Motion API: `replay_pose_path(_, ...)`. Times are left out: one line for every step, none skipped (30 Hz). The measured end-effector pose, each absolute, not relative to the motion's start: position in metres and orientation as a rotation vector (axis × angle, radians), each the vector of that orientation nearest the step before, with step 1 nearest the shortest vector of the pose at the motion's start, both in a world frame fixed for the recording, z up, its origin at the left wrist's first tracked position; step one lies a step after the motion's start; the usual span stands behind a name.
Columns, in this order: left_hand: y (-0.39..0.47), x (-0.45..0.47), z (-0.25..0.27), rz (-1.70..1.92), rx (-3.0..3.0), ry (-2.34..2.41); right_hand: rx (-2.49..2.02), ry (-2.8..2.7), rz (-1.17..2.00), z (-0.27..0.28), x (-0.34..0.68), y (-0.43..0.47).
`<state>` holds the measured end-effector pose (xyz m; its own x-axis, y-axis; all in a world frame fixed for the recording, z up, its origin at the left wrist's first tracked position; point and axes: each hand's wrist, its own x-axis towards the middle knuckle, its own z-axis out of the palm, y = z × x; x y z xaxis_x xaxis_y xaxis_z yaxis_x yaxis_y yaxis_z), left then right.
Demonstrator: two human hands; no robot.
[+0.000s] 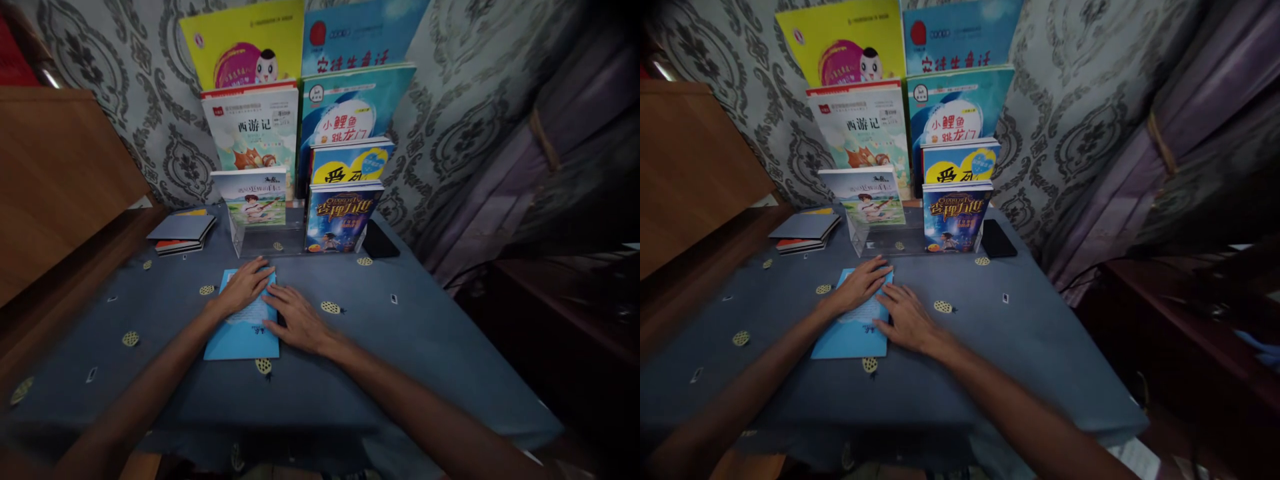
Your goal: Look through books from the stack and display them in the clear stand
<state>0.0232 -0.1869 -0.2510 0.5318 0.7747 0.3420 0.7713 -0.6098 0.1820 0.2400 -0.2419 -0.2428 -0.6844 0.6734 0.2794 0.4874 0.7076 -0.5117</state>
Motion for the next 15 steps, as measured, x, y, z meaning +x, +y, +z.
replay_pose_path(-0.188,0.024,-0.250,0.635,2.762,1.365,-0.883,-2.401,0.599,-0.245,0.241,-0.240)
replay_pose_path(-0.189,0.024,-0.249,0.651,2.781,1.344,-0.872,-2.334,0.647,-0.246,0.241,-0.238)
replay_pose_path(-0.191,0.025,-0.247,0.664,2.798,1.326,-0.863,-2.261,0.696,-0.248,0.242,-0.236)
replay_pose_path(-0.193,0.026,-0.245,0.673,2.810,1.312,-0.860,-2.185,0.745,-0.249,0.243,-0.234)
replay_pose_path(-0.195,0.027,-0.243,0.674,2.819,1.302,-0.863,-2.112,0.791,-0.249,0.244,-0.232)
replay_pose_path(-0.197,0.028,-0.241,0.668,2.827,1.296,-0.874,-2.042,0.831,-0.249,0.245,-0.229)
replay_pose_path(-0.200,0.029,-0.240,0.659,2.832,1.289,-0.889,-1.977,0.862,-0.249,0.245,-0.227)
replay_pose_path(-0.203,0.029,-0.238,0.646,2.835,1.281,-0.904,-1.919,0.888,-0.249,0.246,-0.225)
replay_pose_path(-0.206,0.030,-0.237,0.630,2.836,1.269,-0.915,-1.874,0.912,-0.248,0.247,-0.223)
replay_pose_path(-0.210,0.030,-0.236,0.615,2.835,1.258,-0.926,-1.839,0.930,-0.248,0.248,-0.221)
replay_pose_path(-0.213,0.030,-0.235,0.602,2.830,1.248,-0.938,-1.813,0.938,-0.248,0.249,-0.219)
replay_pose_path(-0.218,0.029,-0.234,0.588,2.824,1.235,-0.949,-1.795,0.939,-0.248,0.250,-0.217)
replay_pose_path(-0.222,0.029,-0.233,0.574,2.819,1.219,-0.957,-1.788,0.935,-0.248,0.251,-0.217)
replay_pose_path(-0.228,0.029,-0.233,0.561,2.814,1.199,-0.961,-1.788,0.928,-0.248,0.251,-0.216)
replay_pose_path(-0.233,0.029,-0.232,0.551,2.808,1.175,-0.959,-1.797,0.918,-0.247,0.251,-0.216)
